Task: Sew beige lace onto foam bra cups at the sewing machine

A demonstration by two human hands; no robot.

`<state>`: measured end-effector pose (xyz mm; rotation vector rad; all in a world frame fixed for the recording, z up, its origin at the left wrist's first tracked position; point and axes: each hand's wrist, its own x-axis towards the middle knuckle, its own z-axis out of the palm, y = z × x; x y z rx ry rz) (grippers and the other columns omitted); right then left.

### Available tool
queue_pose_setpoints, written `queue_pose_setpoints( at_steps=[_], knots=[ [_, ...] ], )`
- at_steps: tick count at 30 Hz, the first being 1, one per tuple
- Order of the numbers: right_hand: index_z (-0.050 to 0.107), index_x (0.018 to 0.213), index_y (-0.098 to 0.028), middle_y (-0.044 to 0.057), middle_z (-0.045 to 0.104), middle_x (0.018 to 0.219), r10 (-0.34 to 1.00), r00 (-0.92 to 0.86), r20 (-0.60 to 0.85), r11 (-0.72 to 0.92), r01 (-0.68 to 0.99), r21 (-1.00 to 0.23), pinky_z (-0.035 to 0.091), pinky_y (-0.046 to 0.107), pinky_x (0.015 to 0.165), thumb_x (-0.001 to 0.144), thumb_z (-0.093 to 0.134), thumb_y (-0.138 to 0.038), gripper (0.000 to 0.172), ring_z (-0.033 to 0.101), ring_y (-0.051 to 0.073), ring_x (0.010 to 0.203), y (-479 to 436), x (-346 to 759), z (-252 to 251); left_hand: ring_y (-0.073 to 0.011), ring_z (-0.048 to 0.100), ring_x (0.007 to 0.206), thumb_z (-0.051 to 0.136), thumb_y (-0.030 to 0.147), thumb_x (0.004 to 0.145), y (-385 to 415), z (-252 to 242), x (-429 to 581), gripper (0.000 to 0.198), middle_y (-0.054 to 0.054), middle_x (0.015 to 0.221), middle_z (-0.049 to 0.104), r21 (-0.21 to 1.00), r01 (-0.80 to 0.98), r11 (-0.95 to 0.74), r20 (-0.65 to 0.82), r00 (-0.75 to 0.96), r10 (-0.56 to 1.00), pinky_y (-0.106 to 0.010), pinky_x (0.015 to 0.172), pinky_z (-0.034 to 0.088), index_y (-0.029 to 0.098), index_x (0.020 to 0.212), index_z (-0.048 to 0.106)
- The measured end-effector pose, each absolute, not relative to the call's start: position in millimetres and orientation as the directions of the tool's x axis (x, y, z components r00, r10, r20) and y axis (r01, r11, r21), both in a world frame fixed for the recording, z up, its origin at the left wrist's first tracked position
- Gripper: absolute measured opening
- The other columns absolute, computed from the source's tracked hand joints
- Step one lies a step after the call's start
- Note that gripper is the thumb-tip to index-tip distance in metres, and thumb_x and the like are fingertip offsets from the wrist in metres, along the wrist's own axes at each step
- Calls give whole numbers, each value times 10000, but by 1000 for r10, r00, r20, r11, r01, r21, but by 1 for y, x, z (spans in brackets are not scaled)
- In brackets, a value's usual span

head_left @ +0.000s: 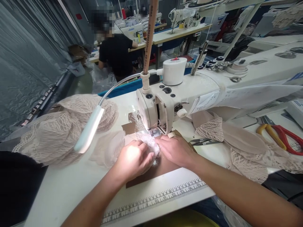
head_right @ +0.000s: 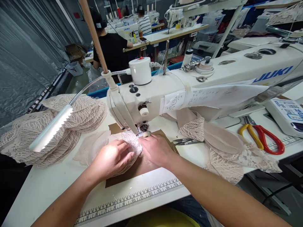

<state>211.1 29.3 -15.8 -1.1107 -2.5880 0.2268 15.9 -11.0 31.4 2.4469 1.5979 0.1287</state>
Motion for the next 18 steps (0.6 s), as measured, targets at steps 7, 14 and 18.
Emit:
queue_pose_setpoints(
  at_steps=[7, 14, 18],
  knots=[
    [671, 916, -194, 17, 612, 748, 706, -673, 220, 708, 655, -265, 294, 263, 584, 859, 476, -144, 209, 491, 137, 645, 30, 211, -13, -251, 563, 918, 569, 202, 745, -22, 32, 18, 285, -101, 1031, 602, 293, 806, -515, -71, 556, 828, -386, 790, 518, 186, 1027, 610],
    [640, 807, -171, 13, 573, 700, 697, -678, 232, 717, 649, -254, 283, 254, 565, 857, 459, -125, 193, 455, 123, 605, 30, 210, -13, -261, 573, 947, 441, 11, 713, -30, 28, 19, 432, -138, 1076, 607, 227, 809, -542, -103, 573, 813, -360, 745, 522, 140, 1101, 583],
    [658, 853, -172, 22, 618, 758, 706, -666, 241, 708, 653, -271, 318, 260, 596, 854, 466, -119, 199, 504, 135, 651, 29, 210, -12, -165, 555, 673, 426, 135, 856, -10, 22, 8, 196, -41, 742, 601, 531, 775, -342, -127, 472, 872, -275, 615, 457, 167, 806, 613]
  ],
)
